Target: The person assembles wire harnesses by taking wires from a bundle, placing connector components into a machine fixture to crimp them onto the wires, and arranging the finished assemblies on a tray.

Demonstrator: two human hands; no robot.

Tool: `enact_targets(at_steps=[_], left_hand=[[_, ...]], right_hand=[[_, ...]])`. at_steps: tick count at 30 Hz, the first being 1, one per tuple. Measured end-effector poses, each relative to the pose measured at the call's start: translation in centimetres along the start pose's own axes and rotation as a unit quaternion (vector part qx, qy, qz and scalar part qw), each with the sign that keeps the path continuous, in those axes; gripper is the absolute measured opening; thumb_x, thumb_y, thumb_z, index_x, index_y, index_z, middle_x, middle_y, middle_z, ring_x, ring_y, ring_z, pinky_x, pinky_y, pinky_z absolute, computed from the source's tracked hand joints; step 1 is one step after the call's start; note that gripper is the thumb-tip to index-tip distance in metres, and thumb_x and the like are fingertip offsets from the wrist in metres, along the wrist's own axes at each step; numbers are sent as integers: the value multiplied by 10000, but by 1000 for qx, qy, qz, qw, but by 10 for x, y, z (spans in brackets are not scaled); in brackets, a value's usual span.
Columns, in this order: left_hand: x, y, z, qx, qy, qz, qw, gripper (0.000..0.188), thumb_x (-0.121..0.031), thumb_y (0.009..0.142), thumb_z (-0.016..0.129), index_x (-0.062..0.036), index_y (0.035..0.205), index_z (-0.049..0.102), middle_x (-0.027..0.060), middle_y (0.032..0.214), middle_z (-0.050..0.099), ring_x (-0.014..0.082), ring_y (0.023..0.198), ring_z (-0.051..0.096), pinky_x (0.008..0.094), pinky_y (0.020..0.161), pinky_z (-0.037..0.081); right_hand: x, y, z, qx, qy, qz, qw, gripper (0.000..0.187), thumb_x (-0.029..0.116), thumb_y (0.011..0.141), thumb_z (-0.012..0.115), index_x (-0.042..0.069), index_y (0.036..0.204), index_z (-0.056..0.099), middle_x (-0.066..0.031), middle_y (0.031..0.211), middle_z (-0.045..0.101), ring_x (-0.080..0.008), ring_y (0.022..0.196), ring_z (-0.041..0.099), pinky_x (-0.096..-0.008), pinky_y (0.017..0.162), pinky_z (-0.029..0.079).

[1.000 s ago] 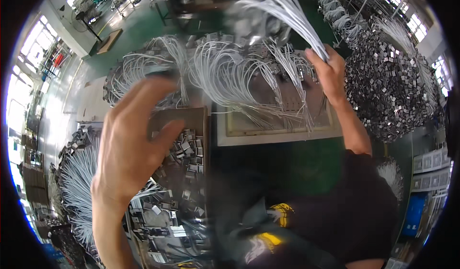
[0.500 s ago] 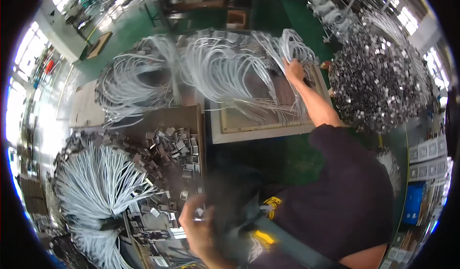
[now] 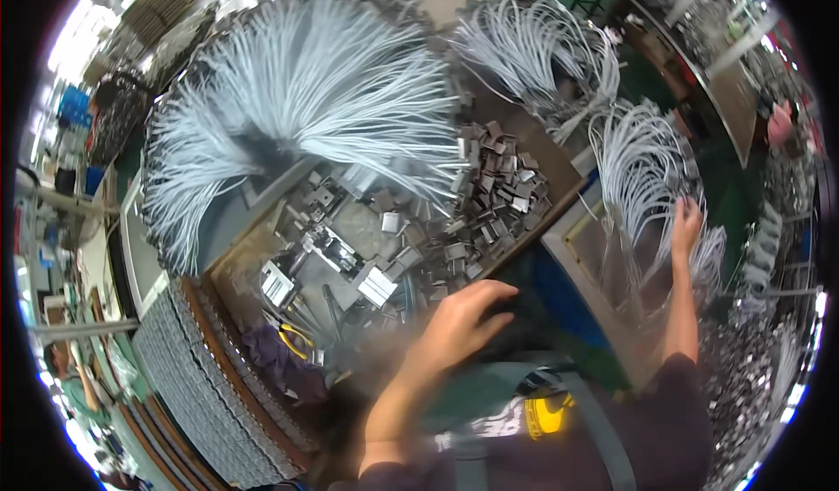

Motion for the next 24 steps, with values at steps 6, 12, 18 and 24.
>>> enact_targets(at_steps=[6, 12, 18, 24], left_hand=[[21, -14, -22, -64, 11, -6, 998, 343, -74, 866, 734, -12, 1195, 658, 172, 1189, 688, 374, 1101, 675, 413, 932, 549], [26, -39, -50, -149, 23, -24, 988, 345, -41, 857, 748, -9, 1189, 660, 163, 1175, 688, 342, 1075, 693, 403, 904, 561], [50, -74, -70, -228, -16, -102, 968, 344, -24, 867, 751, -2, 1198, 660, 134, 1154, 706, 267, 1064, 716, 349, 904, 569], [75, -71, -91, -301, -84, -91, 946, 429, -18, 860, 761, 0, 1268, 630, 126, 1179, 714, 214, 1074, 711, 341, 920, 569]], right_hand=[[425, -89, 96, 406, 296, -210, 839, 388, 92, 962, 691, -14, 1328, 622, -107, 1136, 723, -168, 1056, 686, -292, 926, 531], [627, -213, 202, 437, 128, -518, 724, 646, 498, 890, 717, -54, 1216, 641, -281, 1152, 692, -423, 1082, 670, -475, 948, 520], [638, -258, 306, 580, 56, -454, 674, 861, 642, 813, 740, -117, 1198, 611, -342, 1153, 647, -429, 1078, 643, -469, 944, 497], [652, -261, 268, 560, -17, -527, 639, 624, 504, 954, 640, -102, 1084, 571, -326, 1016, 675, -451, 944, 670, -492, 870, 518]])
Point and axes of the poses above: each hand's wrist, its own y-axis towards the middle knuckle, its own z-axis out of the palm, x = y × z, the point moved 10 cm from there along y, towards the middle knuckle
